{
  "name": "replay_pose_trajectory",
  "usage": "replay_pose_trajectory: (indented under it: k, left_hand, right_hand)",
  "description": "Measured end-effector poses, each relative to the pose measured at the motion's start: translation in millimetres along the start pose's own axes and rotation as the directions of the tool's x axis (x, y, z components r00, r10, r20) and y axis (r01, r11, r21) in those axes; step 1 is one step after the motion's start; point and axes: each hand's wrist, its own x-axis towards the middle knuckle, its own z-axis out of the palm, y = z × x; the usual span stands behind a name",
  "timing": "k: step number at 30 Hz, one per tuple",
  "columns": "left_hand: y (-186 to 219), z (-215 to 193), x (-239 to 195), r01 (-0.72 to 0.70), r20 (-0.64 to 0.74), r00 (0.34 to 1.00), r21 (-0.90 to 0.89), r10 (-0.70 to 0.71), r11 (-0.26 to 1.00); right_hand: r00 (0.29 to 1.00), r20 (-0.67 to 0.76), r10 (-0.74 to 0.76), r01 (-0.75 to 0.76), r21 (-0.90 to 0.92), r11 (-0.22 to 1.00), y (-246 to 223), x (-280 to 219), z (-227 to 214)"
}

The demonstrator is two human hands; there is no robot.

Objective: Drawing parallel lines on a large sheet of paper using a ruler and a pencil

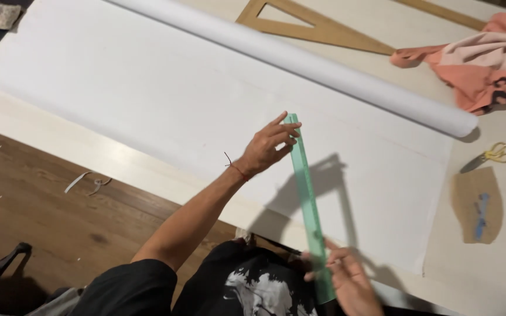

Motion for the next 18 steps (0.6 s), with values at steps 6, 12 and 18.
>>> replay_pose_trajectory:
  k: [6, 12, 18]
  left_hand:
    - [16.9, 83.5, 8.5, 0.07, 0.029, 0.997, 0.093, -0.073, 0.993]
    - [65.5, 129.6, 26.6, 0.383, -0.318, 0.444, -0.778, -0.838, 0.498]
    - [128.8, 143.0, 32.8, 0.078, -0.104, 0.037, -0.991, -0.994, 0.106]
  right_hand:
    - [0.986, -0.127, 0.11, -0.103, 0.06, 0.993, 2.7, -13.2, -33.8]
    - [0.928, -0.364, -0.073, 0.064, -0.037, 0.997, -28.0, -42.9, -108.9]
    - [0.887, -0.432, -0.16, 0.103, -0.154, 0.983, -13.8, -66.3, -192.4]
